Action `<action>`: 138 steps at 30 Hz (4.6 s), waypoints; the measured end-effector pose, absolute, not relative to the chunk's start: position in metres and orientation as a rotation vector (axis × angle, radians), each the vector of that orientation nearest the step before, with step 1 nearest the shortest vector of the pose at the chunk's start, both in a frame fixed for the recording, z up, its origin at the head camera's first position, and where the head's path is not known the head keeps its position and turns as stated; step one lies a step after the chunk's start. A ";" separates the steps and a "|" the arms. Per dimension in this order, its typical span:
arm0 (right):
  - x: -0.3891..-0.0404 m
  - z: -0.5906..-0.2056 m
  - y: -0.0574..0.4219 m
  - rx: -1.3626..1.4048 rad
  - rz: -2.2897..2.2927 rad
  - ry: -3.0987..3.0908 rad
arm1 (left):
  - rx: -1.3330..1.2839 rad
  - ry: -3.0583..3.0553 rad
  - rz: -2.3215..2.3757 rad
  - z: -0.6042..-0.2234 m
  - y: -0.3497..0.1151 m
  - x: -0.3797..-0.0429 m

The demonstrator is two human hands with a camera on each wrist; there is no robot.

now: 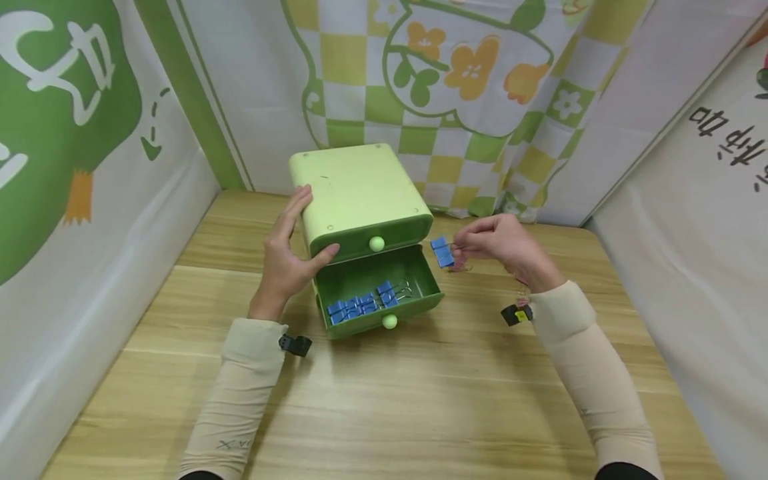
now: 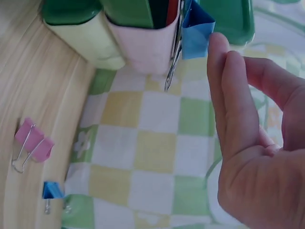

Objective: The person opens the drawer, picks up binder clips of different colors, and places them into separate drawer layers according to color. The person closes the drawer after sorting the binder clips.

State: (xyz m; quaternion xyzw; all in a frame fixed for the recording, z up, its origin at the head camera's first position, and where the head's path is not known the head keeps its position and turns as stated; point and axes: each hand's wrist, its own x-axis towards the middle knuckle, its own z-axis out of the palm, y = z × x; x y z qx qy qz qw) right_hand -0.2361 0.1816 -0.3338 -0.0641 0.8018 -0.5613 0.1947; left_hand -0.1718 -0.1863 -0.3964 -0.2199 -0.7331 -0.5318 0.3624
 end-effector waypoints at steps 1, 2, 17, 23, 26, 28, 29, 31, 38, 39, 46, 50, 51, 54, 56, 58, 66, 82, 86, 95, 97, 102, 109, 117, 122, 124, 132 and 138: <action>-0.233 -0.332 0.180 -0.205 -1.556 2.264 | -0.566 -1.889 -1.370 -0.396 -0.187 -0.172; -0.231 -0.332 0.177 -0.223 -1.546 2.270 | -0.565 -1.891 -1.369 -0.397 -0.187 -0.172; -0.209 -0.332 0.137 -0.382 -1.393 2.355 | -0.577 -1.884 -1.355 -0.400 -0.188 -0.175; -0.208 -0.339 0.124 -0.465 -1.348 2.379 | -0.582 -1.878 -1.363 -0.398 -0.187 -0.173; -0.208 -0.343 0.118 -0.487 -1.341 2.375 | -0.584 -1.879 -1.366 -0.398 -0.187 -0.173; -0.207 -0.345 0.114 -0.503 -1.331 2.381 | -0.585 -1.882 -1.367 -0.398 -0.187 -0.173; -0.206 -0.346 0.112 -0.514 -1.331 2.380 | -0.585 -1.884 -1.367 -0.397 -0.187 -0.173; -0.205 -0.348 0.108 -0.527 -1.340 2.369 | -0.585 -1.885 -1.369 -0.397 -0.187 -0.172; -0.208 -0.361 0.100 -0.562 -1.334 2.345 | -0.590 -1.876 -1.365 -0.399 -0.188 -0.174; -0.209 -0.363 0.100 -0.568 -1.324 2.345 | -0.590 -1.877 -1.360 -0.400 -0.189 -0.175; -0.211 -0.371 0.108 -0.605 -1.218 2.447 | -0.572 -1.888 -1.339 -0.420 -0.195 -0.192; -0.212 -0.366 0.117 -0.613 -1.208 2.489 | -0.566 -1.889 -1.338 -0.425 -0.198 -0.197; -0.212 -0.364 0.120 -0.607 -1.210 2.497 | -0.567 -1.887 -1.336 -0.426 -0.198 -0.197; -0.211 -0.359 0.129 -0.599 -1.218 2.515 | -0.579 -1.880 -1.332 -0.427 -0.199 -0.199; -0.212 -0.355 0.135 -0.598 -1.207 2.551 | -0.578 -1.877 -1.335 -0.427 -0.200 -0.198; -0.214 -0.352 0.142 -0.583 -1.206 2.581 | -0.578 -1.874 -1.336 -0.425 -0.200 -0.197; -0.232 -0.338 0.174 -0.486 -1.086 2.821 | -0.570 -1.870 -1.358 -0.405 -0.194 -0.181; -0.294 -0.360 0.221 -0.145 -0.921 2.908 | -0.601 -1.852 -1.332 -0.428 -0.204 -0.200; -0.309 -0.375 0.231 -0.073 -0.889 2.915 | -0.613 -1.850 -1.341 -0.428 -0.201 -0.199; -0.332 -0.397 0.234 -0.033 -0.771 2.913 | -0.625 -1.834 -1.317 -0.435 -0.196 -0.200; -0.336 -0.402 0.234 -0.055 -0.733 2.943 | -0.631 -1.835 -1.323 -0.435 -0.194 -0.201; -0.343 -0.415 0.242 -0.104 -0.650 3.010 | -0.629 -1.856 -1.323 -0.436 -0.185 -0.202; -0.342 -0.434 0.264 -0.045 -0.535 3.015 | -0.648 -1.915 -1.335 -0.436 -0.170 -0.202; -0.344 -0.441 0.272 -0.054 -0.592 2.980 | -0.648 -1.925 -1.354 -0.432 -0.167 -0.200; -0.348 -0.436 0.264 0.004 -0.927 2.789 | -0.625 -1.927 -1.342 -0.427 -0.178 -0.199; -0.350 -0.434 0.260 0.038 -1.134 2.641 | -0.616 -1.923 -1.344 -0.427 -0.183 -0.199; -0.344 -0.415 0.237 0.111 -1.518 2.235 | -0.567 -1.928 -1.360 -0.426 -0.204 -0.194; -0.321 -0.406 0.233 0.019 -1.419 2.336 | -0.545 -1.901 -1.362 -0.426 -0.205 -0.196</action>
